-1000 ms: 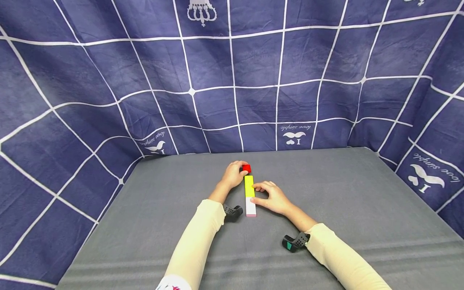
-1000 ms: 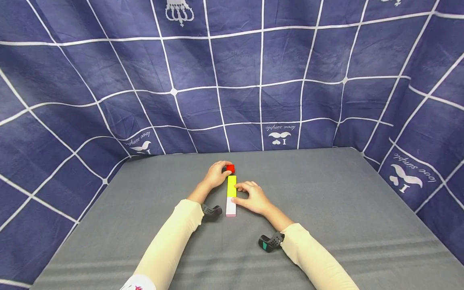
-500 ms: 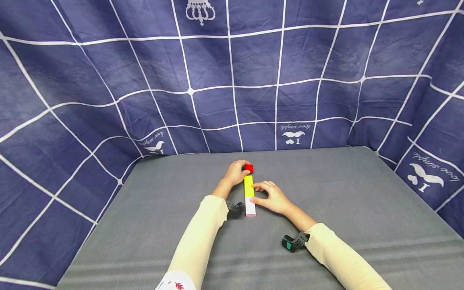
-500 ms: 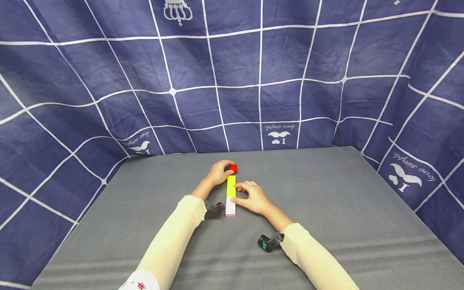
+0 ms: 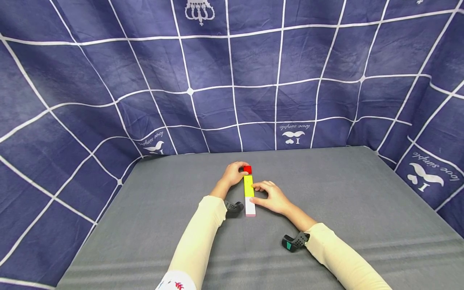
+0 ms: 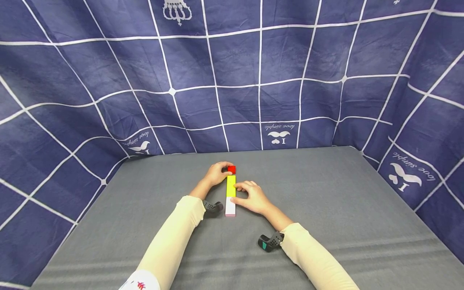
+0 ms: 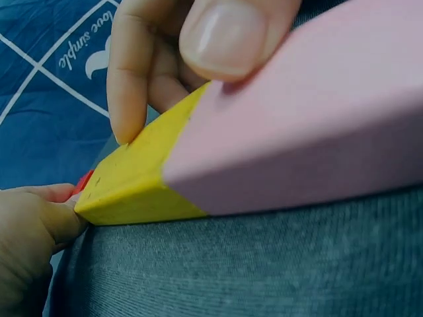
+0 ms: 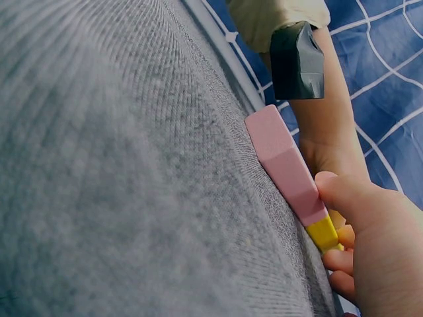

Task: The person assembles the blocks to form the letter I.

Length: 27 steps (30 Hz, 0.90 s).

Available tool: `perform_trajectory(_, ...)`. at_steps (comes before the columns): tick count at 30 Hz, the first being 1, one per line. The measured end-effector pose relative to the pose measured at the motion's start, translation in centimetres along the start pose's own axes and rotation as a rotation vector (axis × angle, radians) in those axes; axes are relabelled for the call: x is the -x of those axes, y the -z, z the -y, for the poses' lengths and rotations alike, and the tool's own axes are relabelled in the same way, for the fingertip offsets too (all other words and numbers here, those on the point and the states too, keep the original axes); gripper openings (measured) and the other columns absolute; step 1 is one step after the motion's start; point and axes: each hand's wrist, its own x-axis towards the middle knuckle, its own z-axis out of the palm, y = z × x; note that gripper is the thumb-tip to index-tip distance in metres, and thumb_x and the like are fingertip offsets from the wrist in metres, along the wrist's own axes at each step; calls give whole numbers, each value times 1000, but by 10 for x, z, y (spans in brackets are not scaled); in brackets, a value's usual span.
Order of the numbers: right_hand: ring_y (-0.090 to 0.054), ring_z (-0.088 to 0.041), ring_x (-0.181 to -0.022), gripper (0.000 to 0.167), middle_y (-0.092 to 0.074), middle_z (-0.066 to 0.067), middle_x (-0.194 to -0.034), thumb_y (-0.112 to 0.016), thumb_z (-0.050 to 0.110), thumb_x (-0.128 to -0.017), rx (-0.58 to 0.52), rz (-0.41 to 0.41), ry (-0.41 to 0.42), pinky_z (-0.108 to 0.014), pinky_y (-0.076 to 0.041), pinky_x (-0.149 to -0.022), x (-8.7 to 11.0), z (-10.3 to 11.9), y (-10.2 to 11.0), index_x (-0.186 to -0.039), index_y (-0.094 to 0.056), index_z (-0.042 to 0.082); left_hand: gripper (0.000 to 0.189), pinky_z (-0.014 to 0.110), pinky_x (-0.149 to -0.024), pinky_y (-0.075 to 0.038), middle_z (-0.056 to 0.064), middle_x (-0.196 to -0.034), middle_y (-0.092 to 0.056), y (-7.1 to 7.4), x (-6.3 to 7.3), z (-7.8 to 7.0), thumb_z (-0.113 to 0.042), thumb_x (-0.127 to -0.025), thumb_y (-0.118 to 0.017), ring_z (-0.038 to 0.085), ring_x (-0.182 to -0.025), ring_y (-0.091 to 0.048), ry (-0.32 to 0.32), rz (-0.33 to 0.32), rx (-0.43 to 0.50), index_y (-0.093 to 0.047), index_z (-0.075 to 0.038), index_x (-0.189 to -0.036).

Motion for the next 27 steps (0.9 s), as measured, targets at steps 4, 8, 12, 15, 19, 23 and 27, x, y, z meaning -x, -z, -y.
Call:
perform_trajectory(4, -56, -21, -93, 42, -64, -2, -96, -80, 25, -79, -9, 7, -9, -39, -46, -84, 0, 1, 0, -114, -69, 5, 30, 38, -105, -39, 12, -124, -65, -1, 0, 2, -12, -90, -70, 27, -120, -56, 9, 7, 13, -68, -6, -120)
perform_trajectory(8, -56, -21, -92, 42, -64, -2, -96, -80, 25, -79, -14, 9, -8, -39, -46, -84, 0, 1, -1, -114, -69, 5, 31, 39, -105, -39, 11, -125, -64, -1, 1, 4, -11, -90, -69, 28, -121, -56, 1, 6, 10, -67, -6, -121)
perform_trajectory(12, -56, -21, -92, 41, -63, -2, -96, -80, 25, -79, -14, 11, -3, -39, -46, -84, -1, 1, -2, -113, -69, 5, 34, 41, -106, -38, 13, -126, -63, 2, 4, 6, -8, -90, -69, 29, -122, -55, -31, -4, 2, -66, -4, -123)
perform_trajectory(15, -56, -21, -92, 40, -63, -1, -95, -78, 26, -81, -23, 11, 1, -38, -46, -83, -2, -1, -3, -113, -69, 5, 37, 42, -106, -38, 14, -128, -62, 3, 7, 8, -7, -90, -68, 30, -122, -55, -60, -20, -4, -63, -3, -127)
perform_trajectory(19, -57, -20, -92, 38, -64, 0, -96, -76, 25, -84, -53, 10, -7, -39, -46, -83, -1, -4, -2, -115, -68, 4, 42, 42, -107, -37, 16, -128, -62, 3, 13, 12, -6, -89, -69, 32, -123, -54, -63, -39, 16, -60, 0, -130)
perform_trajectory(23, -59, -19, -93, 38, -66, -2, -97, -75, 22, -85, -90, 4, -30, -38, -47, -83, 0, -5, 1, -116, -67, 3, 44, 42, -108, -35, 16, -128, -61, 3, 20, 17, -9, -89, -69, 33, -124, -51, -47, -61, 31, -59, 1, -131)
perform_trajectory(27, -61, -19, -92, 37, -66, -4, -98, -74, 20, -86, -116, -2, -44, -36, -49, -82, 4, -6, 7, -117, -67, 2, 43, 41, -108, -36, 15, -128, -62, 5, 30, 22, -12, -90, -69, 32, -124, -52, -64, -66, 4, -60, 0, -130)
